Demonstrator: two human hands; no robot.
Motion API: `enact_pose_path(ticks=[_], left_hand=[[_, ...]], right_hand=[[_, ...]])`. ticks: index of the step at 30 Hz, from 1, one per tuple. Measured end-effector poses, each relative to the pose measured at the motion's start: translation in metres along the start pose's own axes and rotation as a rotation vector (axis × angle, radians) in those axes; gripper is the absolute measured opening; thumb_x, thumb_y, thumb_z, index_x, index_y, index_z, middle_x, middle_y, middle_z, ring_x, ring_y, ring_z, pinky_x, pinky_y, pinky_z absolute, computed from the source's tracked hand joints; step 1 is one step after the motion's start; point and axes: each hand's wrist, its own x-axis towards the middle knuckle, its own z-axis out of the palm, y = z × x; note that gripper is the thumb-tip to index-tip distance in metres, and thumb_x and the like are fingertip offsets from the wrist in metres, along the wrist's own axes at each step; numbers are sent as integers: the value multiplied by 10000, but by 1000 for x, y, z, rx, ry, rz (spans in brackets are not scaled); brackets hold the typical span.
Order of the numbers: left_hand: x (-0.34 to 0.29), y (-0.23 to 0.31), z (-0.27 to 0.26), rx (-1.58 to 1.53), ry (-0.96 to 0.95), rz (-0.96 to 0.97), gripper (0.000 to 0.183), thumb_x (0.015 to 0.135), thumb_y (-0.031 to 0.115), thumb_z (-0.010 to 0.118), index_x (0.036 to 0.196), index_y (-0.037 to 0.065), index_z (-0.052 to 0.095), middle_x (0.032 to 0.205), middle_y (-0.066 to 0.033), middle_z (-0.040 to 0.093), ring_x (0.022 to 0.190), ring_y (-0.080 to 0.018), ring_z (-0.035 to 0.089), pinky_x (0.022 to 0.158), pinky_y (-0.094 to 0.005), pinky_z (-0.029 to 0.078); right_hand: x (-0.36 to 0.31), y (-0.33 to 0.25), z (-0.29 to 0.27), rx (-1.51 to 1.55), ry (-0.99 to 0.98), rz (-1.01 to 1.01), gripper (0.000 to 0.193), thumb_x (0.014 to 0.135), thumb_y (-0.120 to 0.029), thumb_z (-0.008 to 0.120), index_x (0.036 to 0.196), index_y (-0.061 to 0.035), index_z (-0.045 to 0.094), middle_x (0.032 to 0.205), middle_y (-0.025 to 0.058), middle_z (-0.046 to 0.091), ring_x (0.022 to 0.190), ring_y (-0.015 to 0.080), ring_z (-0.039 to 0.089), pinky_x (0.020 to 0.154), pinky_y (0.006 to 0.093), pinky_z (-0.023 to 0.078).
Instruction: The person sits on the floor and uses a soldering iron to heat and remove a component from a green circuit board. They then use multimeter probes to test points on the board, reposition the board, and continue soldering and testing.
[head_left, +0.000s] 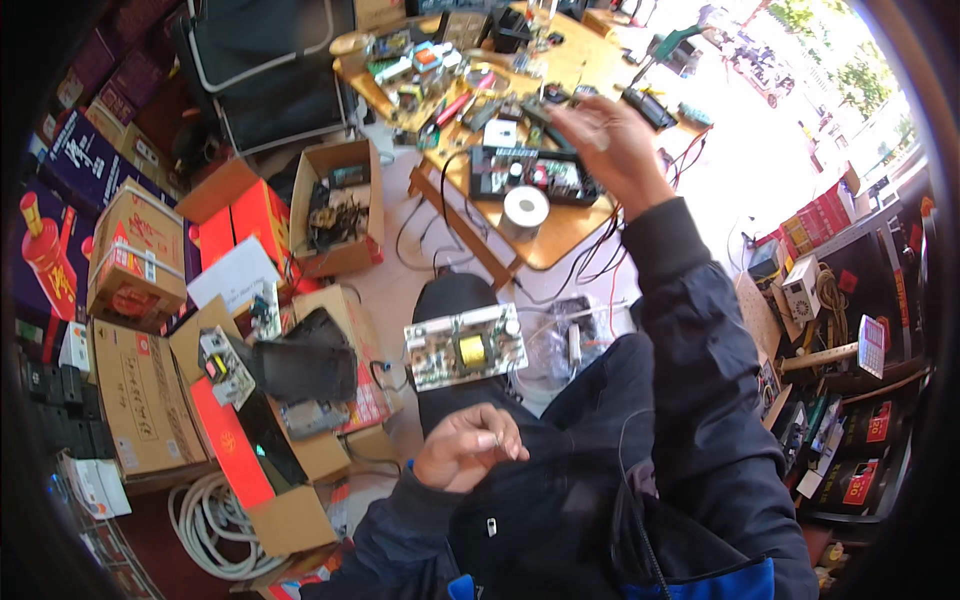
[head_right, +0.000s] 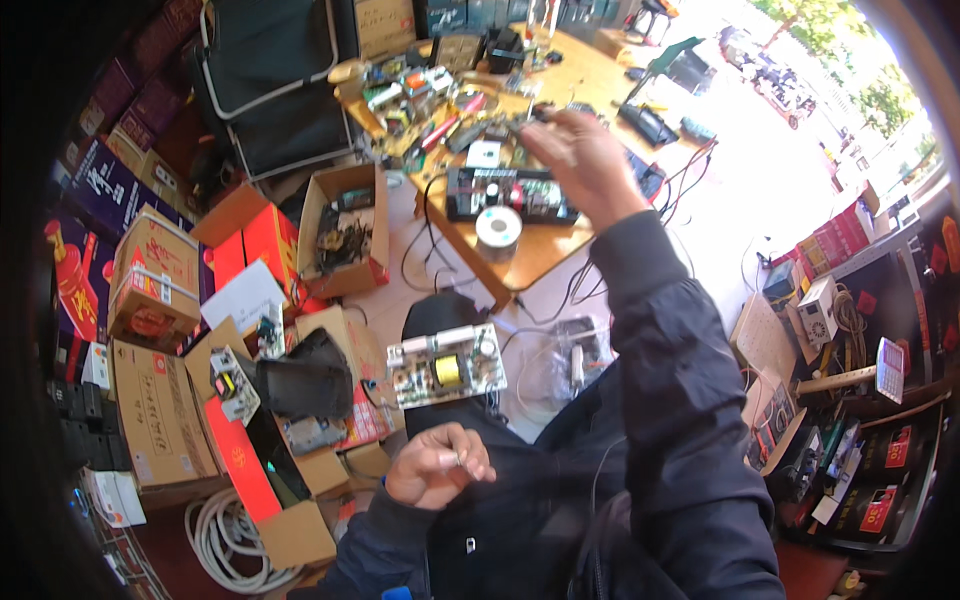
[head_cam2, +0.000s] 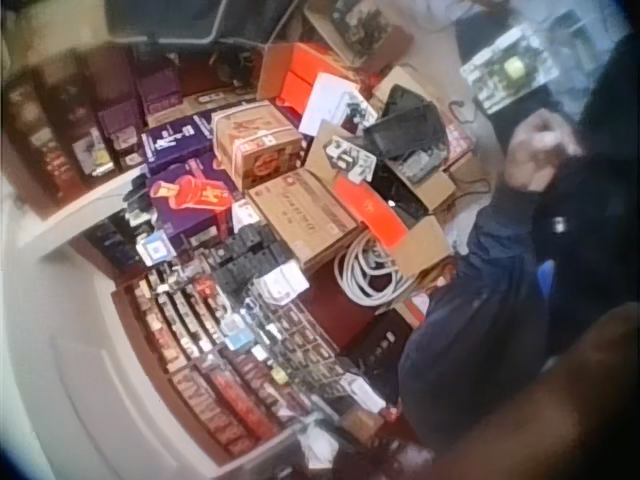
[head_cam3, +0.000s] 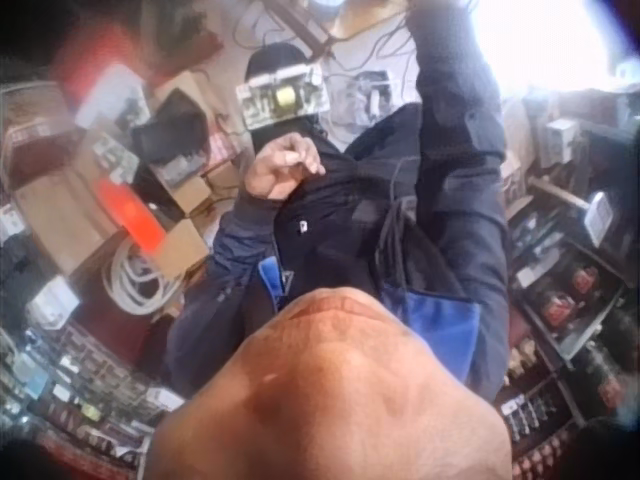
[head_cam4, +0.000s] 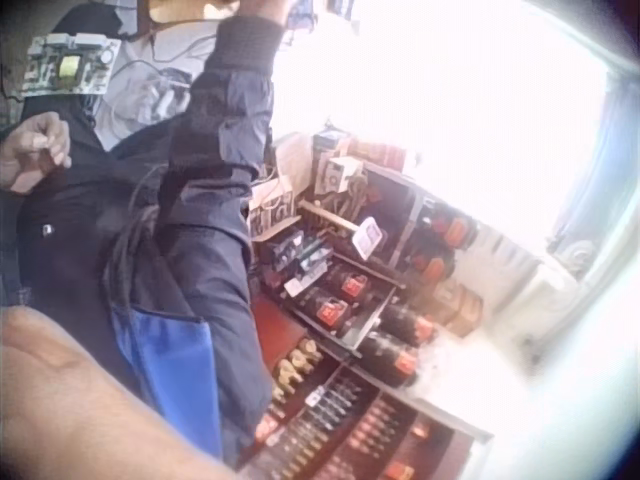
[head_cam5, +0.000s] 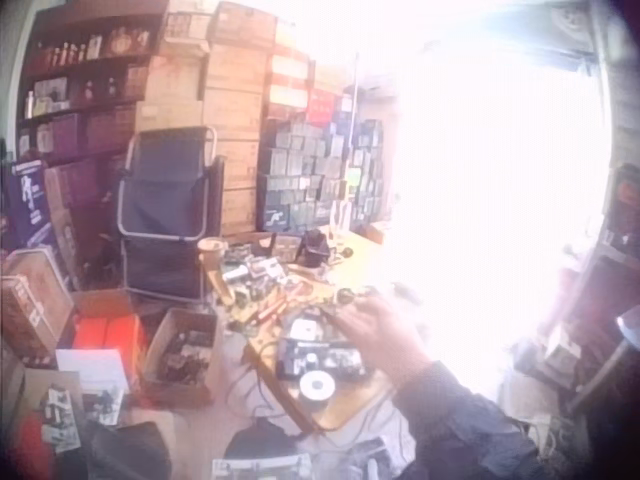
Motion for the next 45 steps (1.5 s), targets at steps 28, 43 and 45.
enact_pose_path(ticks=[28, 43, 45], left_hand=[[-5, -30, 4, 134, 297, -63, 202, 1021, 140, 709, 1170, 5, 701, 1061, -92, 745, 965, -197, 718, 917, -367, 584], [4, -27, -3, 85, 276, -76, 184, 1020, 122, 719, 1151, -7, 717, 1034, -97, 748, 923, -184, 713, 882, -335, 594], [5, -27, -4, 86, 279, -38, 183, 1021, 125, 718, 1148, -8, 713, 1028, -97, 745, 918, -182, 710, 880, -333, 592]], right_hand=[[-329, 79, -26, -600, -332, 119, 202, 931, 6, 827, 1115, 5, 744, 1053, 67, 652, 834, 113, 673, 763, 271, 549], [-324, 90, -32, -352, -227, 275, 222, 953, -1, 816, 1167, -1, 759, 1048, 55, 650, 845, 109, 712, 778, 258, 557], [-319, 93, -33, -447, -270, 210, 234, 945, 2, 819, 1173, 2, 764, 1050, 64, 665, 849, 111, 717, 790, 257, 561]])
